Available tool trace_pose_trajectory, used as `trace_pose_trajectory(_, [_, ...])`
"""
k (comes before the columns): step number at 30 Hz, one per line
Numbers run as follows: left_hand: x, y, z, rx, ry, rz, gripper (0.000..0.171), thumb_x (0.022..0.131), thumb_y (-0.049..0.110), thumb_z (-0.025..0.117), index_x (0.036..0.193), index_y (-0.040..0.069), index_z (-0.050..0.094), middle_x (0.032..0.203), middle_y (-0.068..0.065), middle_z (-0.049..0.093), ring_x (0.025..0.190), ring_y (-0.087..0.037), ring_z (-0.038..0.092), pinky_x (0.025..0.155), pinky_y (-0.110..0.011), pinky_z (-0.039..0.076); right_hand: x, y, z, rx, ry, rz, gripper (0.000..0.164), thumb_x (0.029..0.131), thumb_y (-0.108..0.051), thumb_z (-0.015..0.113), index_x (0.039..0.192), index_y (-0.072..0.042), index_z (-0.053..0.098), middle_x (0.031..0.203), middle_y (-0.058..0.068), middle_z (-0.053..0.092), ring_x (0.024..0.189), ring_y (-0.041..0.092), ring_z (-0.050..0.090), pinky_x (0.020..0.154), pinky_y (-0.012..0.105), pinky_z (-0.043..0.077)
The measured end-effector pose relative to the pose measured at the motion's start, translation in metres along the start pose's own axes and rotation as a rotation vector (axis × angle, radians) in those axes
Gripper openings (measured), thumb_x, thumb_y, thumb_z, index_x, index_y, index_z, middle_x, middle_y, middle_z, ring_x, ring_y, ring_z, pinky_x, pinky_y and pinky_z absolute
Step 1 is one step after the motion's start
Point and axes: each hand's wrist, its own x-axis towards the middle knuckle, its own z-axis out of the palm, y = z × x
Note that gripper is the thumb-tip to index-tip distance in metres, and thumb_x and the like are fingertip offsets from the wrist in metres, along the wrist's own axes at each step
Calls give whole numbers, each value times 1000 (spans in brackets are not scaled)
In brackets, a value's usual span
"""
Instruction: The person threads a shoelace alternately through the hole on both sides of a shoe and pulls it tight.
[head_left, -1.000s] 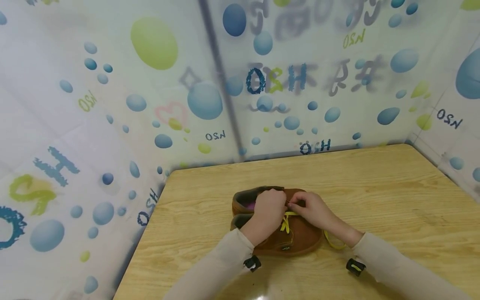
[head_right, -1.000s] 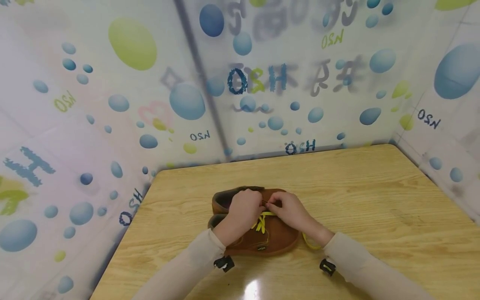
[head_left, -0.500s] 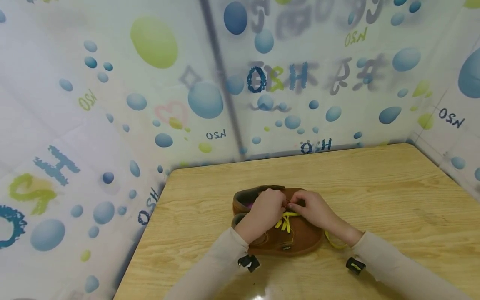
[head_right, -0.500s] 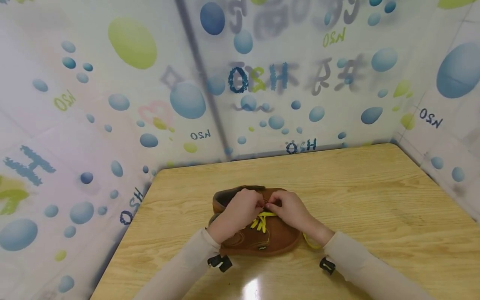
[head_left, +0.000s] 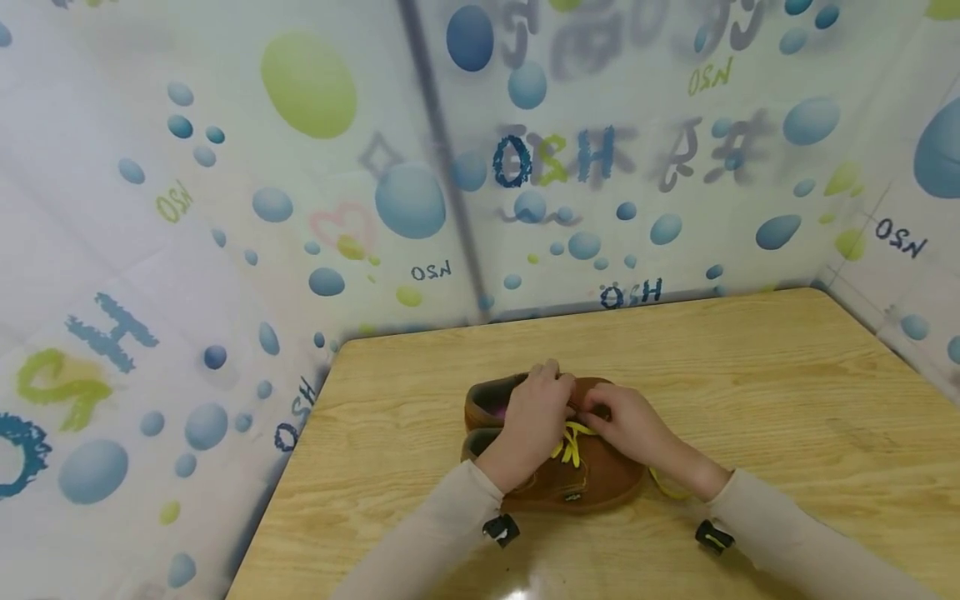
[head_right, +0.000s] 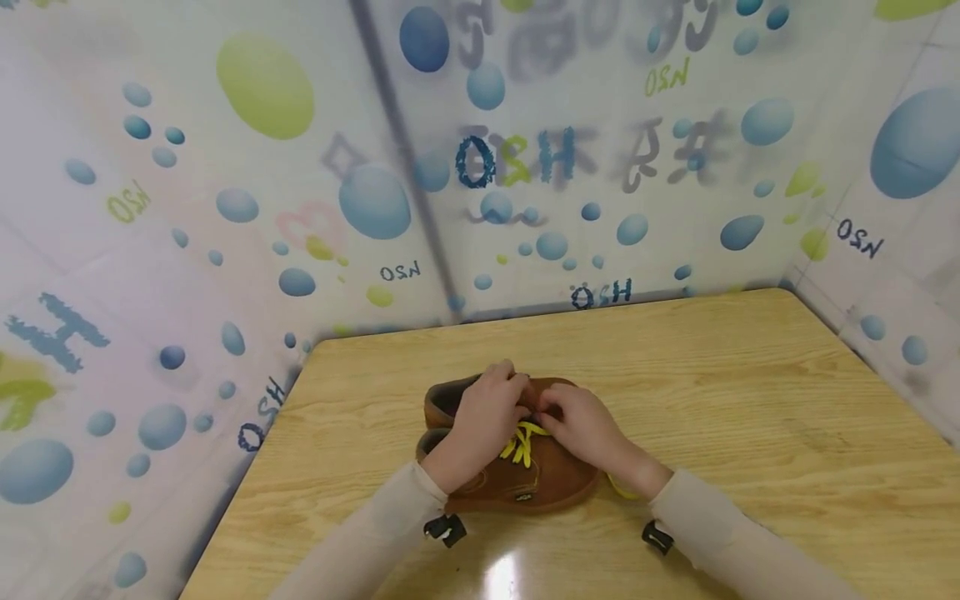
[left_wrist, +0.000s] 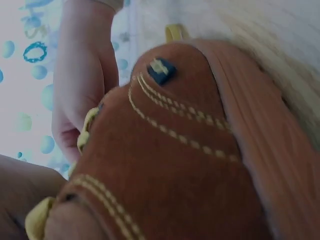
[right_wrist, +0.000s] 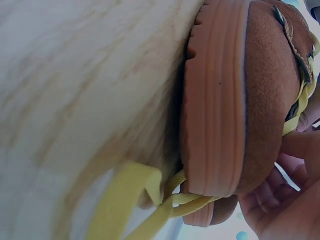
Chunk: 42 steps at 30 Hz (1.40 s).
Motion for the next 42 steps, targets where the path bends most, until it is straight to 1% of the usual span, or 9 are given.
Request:
trace_pose_trajectory(4, [1, -1, 1, 120, -17, -6, 22, 84, 42, 77, 82, 20, 73, 85, 1, 59, 72, -14, 42, 62, -23, 43, -2, 1, -1, -45, 26, -52, 16, 84, -8, 77, 78, -20, 68, 78, -9, 64, 72, 5, 60, 65, 24, 49])
trace_pose_trajectory(7, [3, -4, -1, 82, -78, 16, 28, 87, 43, 74, 68, 21, 71, 78, 3, 59, 69, -14, 39, 62, -25, 38, -4, 2, -1, -102, 45, -104, 14, 82, -9, 79, 80, -20, 70, 78, -10, 64, 72, 5, 60, 65, 24, 49])
trace_pose_trajectory(11, [9, -12, -5, -153, -253, 46, 44, 95, 35, 66, 55, 17, 61, 57, 5, 50, 55, -10, 40, 57, -21, 36, -6, 4, -1, -146, 62, -183, 14, 80, -10, 81, 79, -20, 71, 79, -10, 63, 71, 5, 59, 65, 23, 50])
trace_pose_trajectory(15, [16, -23, -2, -485, -435, -31, 40, 101, 25, 57, 66, 10, 68, 50, 7, 48, 41, -6, 37, 47, -18, 32, -7, 7, 1, -141, 98, -224, 16, 76, -7, 83, 77, -19, 73, 77, -10, 63, 71, 6, 58, 64, 24, 50])
trace_pose_trajectory(21, [19, -30, 11, -669, -465, -141, 17, 96, 20, 66, 93, 11, 79, 79, 1, 75, 53, -4, 50, 53, -17, 40, -8, 9, 2, -130, 109, -242, 16, 75, -6, 84, 77, -20, 75, 78, -11, 63, 71, 5, 59, 63, 23, 50])
trace_pose_trajectory(27, [15, -28, 6, -688, -261, -197, 18, 101, 21, 57, 101, 9, 70, 87, -3, 71, 61, -6, 54, 55, -19, 44, -5, 7, 1, -125, 90, -267, 15, 77, -7, 82, 77, -20, 74, 79, -10, 64, 71, 4, 59, 64, 23, 51])
trace_pose_trajectory(32, [26, -37, -9, -1185, -45, -304, 20, 107, 17, 41, 112, 2, 54, 99, -18, 71, 78, -20, 70, 70, -31, 59, -3, 9, 0, -126, 92, -293, 17, 76, -4, 82, 78, -18, 74, 79, -9, 65, 72, 7, 60, 65, 26, 51])
trace_pose_trajectory(36, [38, -53, -35, -1568, 206, -400, 18, 108, 15, 37, 105, 4, 51, 82, -10, 69, 72, -17, 70, 73, -30, 59, -2, 11, 0, -131, 73, -297, 15, 77, -6, 82, 79, -19, 74, 79, -9, 65, 72, 6, 60, 65, 25, 51])
trace_pose_trajectory(42, [41, -80, -81, -1697, 596, -441, 18, 106, 18, 43, 91, 11, 50, 67, 5, 53, 62, -9, 53, 65, -21, 47, -2, 12, -1, -144, 50, -288, 14, 76, -8, 83, 80, -19, 74, 78, -9, 64, 72, 6, 58, 64, 24, 51])
